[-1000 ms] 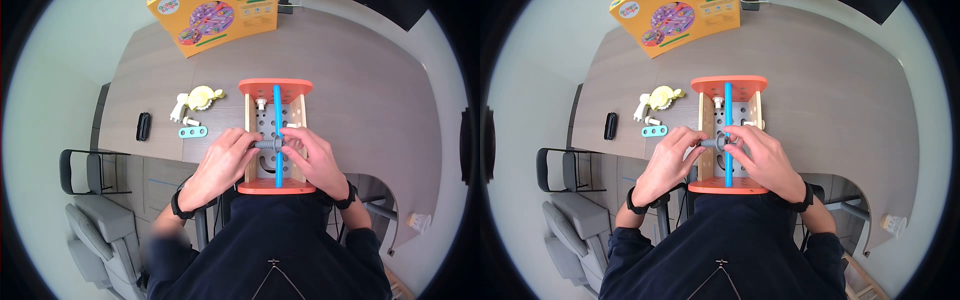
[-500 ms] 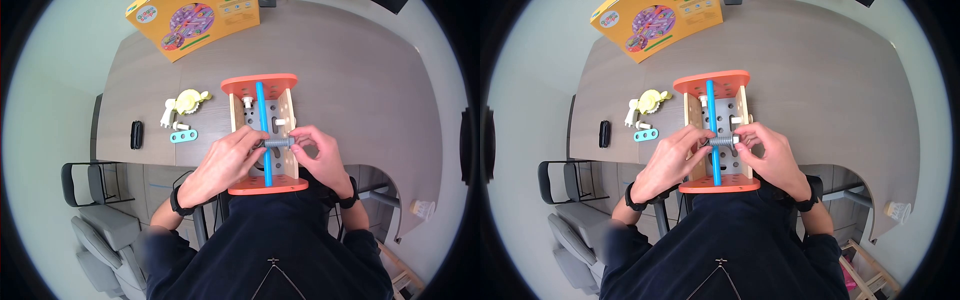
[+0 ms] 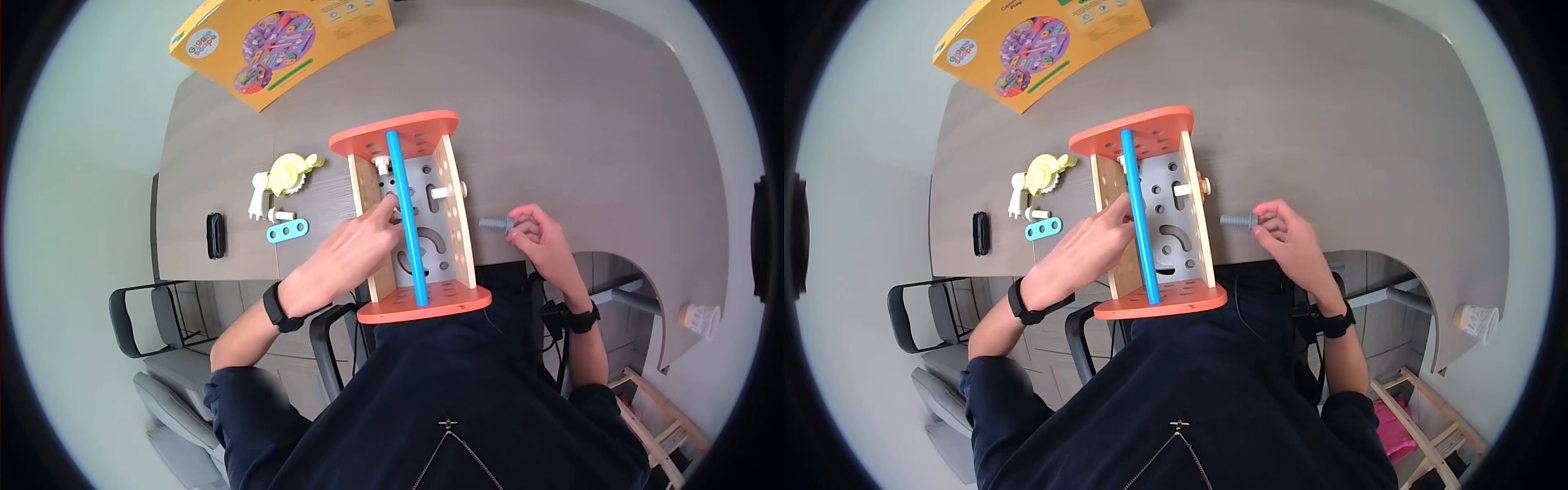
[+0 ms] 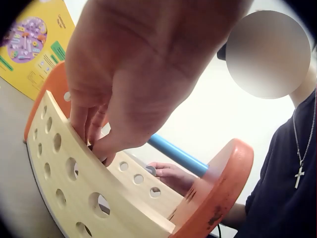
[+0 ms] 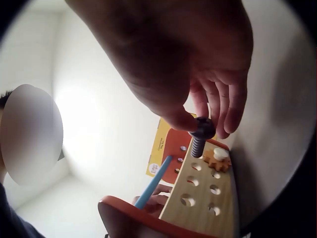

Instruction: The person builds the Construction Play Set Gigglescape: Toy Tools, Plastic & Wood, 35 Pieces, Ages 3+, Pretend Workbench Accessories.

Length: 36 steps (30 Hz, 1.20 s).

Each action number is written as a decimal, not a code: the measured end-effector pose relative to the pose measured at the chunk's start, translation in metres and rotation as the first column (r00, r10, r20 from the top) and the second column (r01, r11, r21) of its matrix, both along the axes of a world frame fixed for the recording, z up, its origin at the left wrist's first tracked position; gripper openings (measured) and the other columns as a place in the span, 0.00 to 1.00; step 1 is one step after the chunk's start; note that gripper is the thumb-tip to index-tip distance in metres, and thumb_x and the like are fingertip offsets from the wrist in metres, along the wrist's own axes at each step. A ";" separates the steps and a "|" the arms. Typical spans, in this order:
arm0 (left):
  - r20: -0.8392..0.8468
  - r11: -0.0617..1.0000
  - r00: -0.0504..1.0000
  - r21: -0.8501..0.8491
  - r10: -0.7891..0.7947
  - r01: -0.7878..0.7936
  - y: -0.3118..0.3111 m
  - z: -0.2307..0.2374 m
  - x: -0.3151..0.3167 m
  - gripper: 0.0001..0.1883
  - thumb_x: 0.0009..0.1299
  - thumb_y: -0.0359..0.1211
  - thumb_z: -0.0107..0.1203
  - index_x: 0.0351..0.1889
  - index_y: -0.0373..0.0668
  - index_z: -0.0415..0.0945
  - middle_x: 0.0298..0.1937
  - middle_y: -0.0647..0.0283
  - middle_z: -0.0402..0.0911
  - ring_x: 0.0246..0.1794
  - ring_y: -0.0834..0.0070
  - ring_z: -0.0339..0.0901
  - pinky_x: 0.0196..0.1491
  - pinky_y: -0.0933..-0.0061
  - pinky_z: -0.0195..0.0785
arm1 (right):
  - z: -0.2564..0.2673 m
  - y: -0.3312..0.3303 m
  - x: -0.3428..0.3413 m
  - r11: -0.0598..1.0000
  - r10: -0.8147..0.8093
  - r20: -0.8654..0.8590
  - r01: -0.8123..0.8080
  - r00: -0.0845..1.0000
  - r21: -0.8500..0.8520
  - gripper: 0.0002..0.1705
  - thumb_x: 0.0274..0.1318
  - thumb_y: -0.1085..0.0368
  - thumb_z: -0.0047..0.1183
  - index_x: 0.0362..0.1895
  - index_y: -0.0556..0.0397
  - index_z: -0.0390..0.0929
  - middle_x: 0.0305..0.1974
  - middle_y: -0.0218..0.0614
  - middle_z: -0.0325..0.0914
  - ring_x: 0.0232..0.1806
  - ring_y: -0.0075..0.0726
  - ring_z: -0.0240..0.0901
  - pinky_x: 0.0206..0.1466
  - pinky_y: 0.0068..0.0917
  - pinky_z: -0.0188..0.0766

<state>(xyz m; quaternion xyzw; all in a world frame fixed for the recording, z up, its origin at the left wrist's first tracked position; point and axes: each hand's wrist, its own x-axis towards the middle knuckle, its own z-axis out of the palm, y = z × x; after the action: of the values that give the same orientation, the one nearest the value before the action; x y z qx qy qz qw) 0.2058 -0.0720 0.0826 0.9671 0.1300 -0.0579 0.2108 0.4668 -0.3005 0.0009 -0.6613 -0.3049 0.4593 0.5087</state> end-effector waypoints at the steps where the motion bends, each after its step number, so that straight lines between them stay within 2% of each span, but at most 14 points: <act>1: -0.055 0.999 0.998 0.022 -0.024 0.025 0.002 -0.005 0.004 0.15 0.66 0.16 0.60 0.50 0.34 0.80 0.51 0.52 0.80 0.45 0.48 0.85 0.45 0.52 0.82 | -0.006 -0.001 -0.002 1.000 0.013 -0.011 -0.013 1.000 0.000 0.14 0.74 0.72 0.58 0.60 0.58 0.76 0.44 0.32 0.82 0.47 0.19 0.80 0.51 0.21 0.77; 4: -0.053 0.987 0.986 -0.059 -0.156 0.153 0.010 -0.019 0.014 0.16 0.67 0.18 0.60 0.53 0.35 0.79 0.50 0.51 0.80 0.44 0.46 0.84 0.44 0.50 0.81 | -0.015 -0.001 -0.008 0.999 0.035 -0.030 -0.035 0.999 -0.015 0.15 0.75 0.71 0.58 0.61 0.58 0.75 0.43 0.33 0.83 0.45 0.19 0.80 0.48 0.22 0.77; 7: -0.084 0.974 0.982 -0.165 -0.169 0.153 0.010 -0.010 0.026 0.16 0.70 0.21 0.60 0.55 0.37 0.76 0.50 0.51 0.80 0.44 0.45 0.84 0.42 0.49 0.79 | -0.016 0.004 -0.013 0.998 0.055 -0.024 -0.055 0.998 -0.030 0.15 0.75 0.71 0.58 0.61 0.58 0.75 0.42 0.33 0.83 0.44 0.19 0.80 0.47 0.22 0.76; 10: -0.080 0.981 0.989 -0.164 -0.121 0.106 0.006 -0.014 0.030 0.16 0.72 0.25 0.62 0.57 0.39 0.74 0.51 0.52 0.80 0.45 0.46 0.84 0.41 0.50 0.79 | -0.019 0.006 -0.013 0.997 0.075 -0.035 -0.076 0.997 -0.021 0.15 0.75 0.71 0.58 0.61 0.58 0.74 0.41 0.35 0.84 0.44 0.20 0.81 0.46 0.23 0.77; 13: -0.087 0.994 0.990 -0.036 -0.109 0.106 0.002 -0.024 0.034 0.16 0.74 0.28 0.62 0.57 0.39 0.72 0.49 0.52 0.81 0.45 0.46 0.84 0.43 0.50 0.79 | -0.024 0.008 -0.012 0.996 0.091 -0.049 -0.091 0.995 -0.014 0.15 0.75 0.72 0.57 0.61 0.58 0.74 0.41 0.37 0.85 0.45 0.22 0.83 0.47 0.24 0.77; 16: -0.020 0.993 0.994 -0.036 -0.109 0.108 0.000 -0.038 0.038 0.15 0.74 0.28 0.63 0.55 0.39 0.71 0.46 0.52 0.82 0.44 0.47 0.84 0.43 0.50 0.79 | -0.030 0.010 -0.013 0.996 0.093 -0.063 -0.092 0.994 0.014 0.14 0.76 0.74 0.55 0.61 0.58 0.75 0.43 0.39 0.87 0.48 0.24 0.85 0.49 0.25 0.78; 19: 0.107 0.968 0.985 -0.197 -0.134 0.153 -0.002 -0.040 0.043 0.19 0.70 0.25 0.64 0.54 0.38 0.68 0.42 0.50 0.79 0.42 0.46 0.83 0.40 0.50 0.79 | -0.032 0.014 -0.016 0.996 0.081 -0.085 -0.079 0.993 0.033 0.13 0.76 0.75 0.54 0.61 0.59 0.75 0.43 0.40 0.87 0.51 0.27 0.86 0.52 0.26 0.80; 22: 0.006 0.949 0.999 -0.312 -0.051 0.050 -0.006 -0.034 0.046 0.16 0.75 0.27 0.65 0.54 0.38 0.70 0.45 0.49 0.83 0.45 0.47 0.84 0.45 0.50 0.78 | -0.030 0.018 -0.020 0.996 0.083 -0.113 -0.079 0.990 0.036 0.13 0.76 0.75 0.54 0.61 0.59 0.75 0.44 0.41 0.87 0.51 0.28 0.87 0.54 0.27 0.81; 25: 0.064 0.905 0.998 -0.422 -0.019 0.045 -0.008 -0.037 0.047 0.15 0.77 0.28 0.64 0.54 0.37 0.69 0.45 0.46 0.84 0.44 0.47 0.84 0.45 0.51 0.78 | -0.033 0.020 -0.022 0.993 0.110 -0.110 -0.105 0.988 0.048 0.13 0.75 0.76 0.54 0.60 0.60 0.75 0.45 0.41 0.87 0.52 0.30 0.87 0.54 0.28 0.81; 32: -0.034 0.872 0.999 -0.488 0.007 -0.022 -0.007 -0.038 0.053 0.16 0.77 0.29 0.65 0.52 0.37 0.67 0.44 0.48 0.84 0.42 0.52 0.84 0.44 0.54 0.77 | -0.030 0.023 -0.026 0.990 0.137 -0.076 -0.135 0.988 0.040 0.13 0.73 0.78 0.53 0.59 0.60 0.76 0.49 0.43 0.85 0.53 0.33 0.87 0.56 0.30 0.82; 36: -0.062 0.844 0.997 -0.531 0.047 -0.072 -0.006 -0.040 0.056 0.16 0.77 0.30 0.66 0.51 0.37 0.68 0.43 0.49 0.84 0.42 0.55 0.85 0.44 0.55 0.78 | -0.030 0.024 -0.028 0.987 0.123 0.028 -0.125 0.992 0.103 0.13 0.72 0.79 0.54 0.58 0.62 0.76 0.52 0.43 0.82 0.53 0.35 0.87 0.57 0.33 0.84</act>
<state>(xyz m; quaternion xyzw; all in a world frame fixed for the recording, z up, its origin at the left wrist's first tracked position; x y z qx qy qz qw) 0.2614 -0.0782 0.0426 0.8645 0.1436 -0.1075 0.4695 0.4385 -0.2765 -0.0294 -0.6182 -0.3745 0.4665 0.5098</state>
